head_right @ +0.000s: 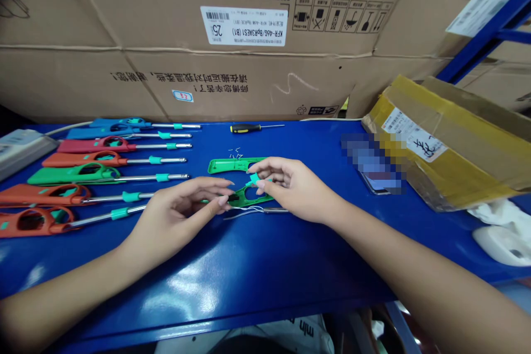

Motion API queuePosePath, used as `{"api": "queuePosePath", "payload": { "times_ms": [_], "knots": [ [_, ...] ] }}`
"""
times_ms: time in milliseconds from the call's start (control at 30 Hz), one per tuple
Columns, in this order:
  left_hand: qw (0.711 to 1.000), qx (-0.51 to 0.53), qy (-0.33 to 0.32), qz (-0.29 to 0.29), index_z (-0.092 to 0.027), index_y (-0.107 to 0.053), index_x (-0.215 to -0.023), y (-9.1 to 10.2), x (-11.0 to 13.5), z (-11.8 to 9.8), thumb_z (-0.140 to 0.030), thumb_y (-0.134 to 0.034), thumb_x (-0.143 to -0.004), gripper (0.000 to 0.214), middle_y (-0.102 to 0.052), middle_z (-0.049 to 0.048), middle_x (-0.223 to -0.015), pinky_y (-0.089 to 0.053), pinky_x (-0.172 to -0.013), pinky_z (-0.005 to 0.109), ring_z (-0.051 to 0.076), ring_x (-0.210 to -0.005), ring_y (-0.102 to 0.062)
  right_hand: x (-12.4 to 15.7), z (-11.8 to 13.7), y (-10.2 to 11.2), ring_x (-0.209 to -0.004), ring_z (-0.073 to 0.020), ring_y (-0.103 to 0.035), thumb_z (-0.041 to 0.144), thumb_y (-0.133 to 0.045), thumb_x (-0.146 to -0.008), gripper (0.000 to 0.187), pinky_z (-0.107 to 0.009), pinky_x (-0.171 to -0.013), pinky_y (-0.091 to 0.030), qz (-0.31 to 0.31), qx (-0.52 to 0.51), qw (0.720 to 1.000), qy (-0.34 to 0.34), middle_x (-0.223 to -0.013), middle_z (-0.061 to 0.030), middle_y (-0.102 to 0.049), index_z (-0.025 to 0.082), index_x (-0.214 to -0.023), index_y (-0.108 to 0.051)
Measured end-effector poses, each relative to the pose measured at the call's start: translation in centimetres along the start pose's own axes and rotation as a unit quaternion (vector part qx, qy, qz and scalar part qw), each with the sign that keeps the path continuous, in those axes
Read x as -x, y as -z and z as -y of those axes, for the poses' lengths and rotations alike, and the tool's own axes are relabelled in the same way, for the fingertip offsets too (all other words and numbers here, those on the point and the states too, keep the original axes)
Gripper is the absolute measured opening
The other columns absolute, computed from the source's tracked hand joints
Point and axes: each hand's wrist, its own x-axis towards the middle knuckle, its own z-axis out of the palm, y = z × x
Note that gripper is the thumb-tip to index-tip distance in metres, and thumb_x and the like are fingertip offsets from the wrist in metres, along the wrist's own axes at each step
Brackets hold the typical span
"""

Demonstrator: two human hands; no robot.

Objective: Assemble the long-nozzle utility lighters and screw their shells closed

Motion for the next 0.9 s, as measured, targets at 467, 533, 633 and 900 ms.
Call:
{"api": "queuePosePath", "payload": {
  "times_ms": [467, 533, 633, 900],
  "knots": [
    [0.979, -0.152, -0.135, 0.019, -0.022, -0.077, -0.104, 1.0, -0.3, -0.4, -0.022, -0.067, -0.091, 0.016, -0.078, 0.0050, -0.103, -0.063, -0.082, 0.028, 0.017, -0.092, -0.073, 1.2, 2.6, 1.7, -0.073, -0.0125, -0.071, 0.025, -0.069, -0.087, 0.014, -0.024, -0.068, -0.057, 0.268, 0.056, 0.954, -0.119, -0.086, -0.0041, -0.076, 0.017, -0.099, -0.069],
    [0.972, -0.175, -0.156, 0.020, -0.023, -0.076, -0.105, 1.2, -0.3, -0.3, -0.023, -0.067, -0.092, 0.016, -0.079, 0.0045, -0.103, -0.061, -0.088, 0.032, 0.019, -0.094, -0.073, 1.3, 2.7, 1.7, -0.072, -0.0125, -0.070, 0.024, -0.066, -0.088, 0.014, -0.022, -0.063, -0.055, 0.294, 0.115, 0.941, -0.118, -0.085, -0.0046, -0.076, 0.017, -0.099, -0.070],
    [0.966, -0.193, -0.170, 0.028, -0.023, -0.076, -0.106, 1.4, -0.3, -0.2, -0.024, -0.067, -0.092, 0.017, -0.079, 0.0048, -0.101, -0.060, -0.088, 0.032, 0.019, -0.093, -0.073, 1.1, 2.4, 1.9, -0.069, -0.0123, -0.069, 0.024, -0.064, -0.089, 0.013, -0.021, -0.058, -0.053, 0.290, 0.156, 0.937, -0.118, -0.084, -0.0043, -0.076, 0.018, -0.099, -0.071],
    [0.959, -0.221, -0.167, 0.059, -0.017, -0.075, -0.109, 1.5, -0.4, 0.2, -0.020, -0.065, -0.093, 0.019, -0.073, 0.0067, -0.095, -0.058, -0.076, 0.028, 0.016, -0.083, -0.069, 0.5, 1.5, 2.1, -0.065, -0.0103, -0.065, 0.029, -0.069, -0.087, 0.017, -0.020, -0.052, -0.054, 0.188, 0.050, 0.973, -0.127, -0.083, -0.0027, -0.072, 0.017, -0.099, -0.069]
  ]
}}
